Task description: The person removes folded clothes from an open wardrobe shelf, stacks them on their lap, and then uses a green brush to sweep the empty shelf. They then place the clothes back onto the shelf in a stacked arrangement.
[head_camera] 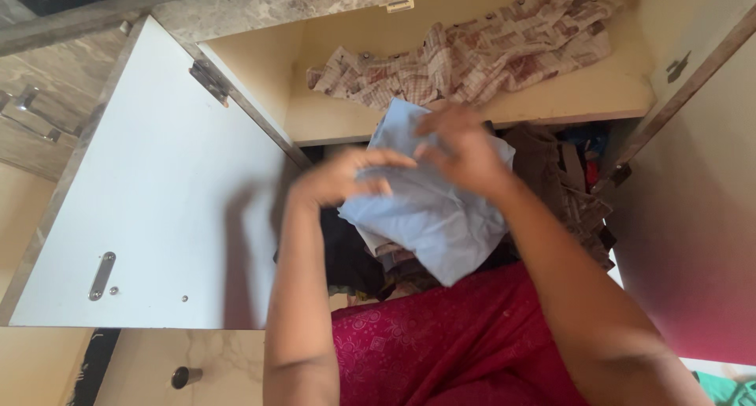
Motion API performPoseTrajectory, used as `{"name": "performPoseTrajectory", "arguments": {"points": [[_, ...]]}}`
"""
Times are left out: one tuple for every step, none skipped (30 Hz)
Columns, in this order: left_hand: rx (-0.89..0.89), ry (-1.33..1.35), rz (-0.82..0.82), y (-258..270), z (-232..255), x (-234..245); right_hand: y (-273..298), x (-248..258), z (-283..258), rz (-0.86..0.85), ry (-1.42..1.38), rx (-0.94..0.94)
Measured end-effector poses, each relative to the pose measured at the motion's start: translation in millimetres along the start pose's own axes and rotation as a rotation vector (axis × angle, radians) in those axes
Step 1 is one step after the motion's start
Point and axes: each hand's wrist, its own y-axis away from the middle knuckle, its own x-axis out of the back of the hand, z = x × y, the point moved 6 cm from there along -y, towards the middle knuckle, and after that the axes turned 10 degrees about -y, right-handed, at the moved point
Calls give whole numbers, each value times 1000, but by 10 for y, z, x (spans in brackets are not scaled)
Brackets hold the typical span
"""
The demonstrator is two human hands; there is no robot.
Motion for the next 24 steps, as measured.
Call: {"name": "performPoseTrajectory", "arguments": {"points": [[118,131,133,9,-278,214,-11,-205,-115,-173,131,-32],[236,260,264,-23,-572,376,-12,-361,-197,-343,263,-66],[354,86,390,-91,-846,560,-14,-442,-224,-451,278,-170],[470,-89,510,-145,-1096,711,9,-497,-238,-559,293,-278],[526,-179,532,-206,-1317,757,39,-525,-229,-665,307,-387],[580,-267,553,-261,-1528,774,26,-502,-261,-671,302,-392],[585,-385,474,-339,-1712,730,19,-482,-280,-676,297,-396],[582,-505,395,-422,-1882,704,-14,-465,-277,-677,295,-399],[578,-624,316,-496,-2046,690,-33,-460,-274,-684,296,-396],[691,-651,313,-500,-2257,712,-28,-450,-266,-690,297,-397],[803,-679,312,-470,-2461,722,-22,-447,-255,-696,297,-397],[914,-704,311,-464,-2661,727,-4,-456,-248,-709,298,-396],[833,-745,390,-491,-2770,782,9,-479,-244,-723,298,-395],[744,-784,472,-498,-2866,886,-1,-486,-230,-733,304,-393],[653,-819,554,-524,-2955,1000,-12,-489,-224,-735,300,-390],[668,-717,594,-517,-3129,1062,-2,-507,-230,-739,291,-390],[683,-614,632,-517,-3294,1105,3,-522,-232,-743,281,-390],[700,-511,668,-504,-3443,1137,5,-534,-225,-753,287,-398],[707,-497,694,-504,-3546,1149,9,-533,-216,-762,293,-407],[715,-489,719,-488,-3619,1177,1,-532,-206,-768,296,-413],[723,-480,744,-493,-3664,1224,-9,-521,-192,-772,295,-415],[705,-524,701,-522,-3673,1246,-8,-518,-183,-777,291,-418],[686,-567,657,-547,-3650,1255,-6,-519,-171,-782,287,-420],[673,-608,613,-536,-3603,1221,-1,-527,-175,-773,286,-409]]}}
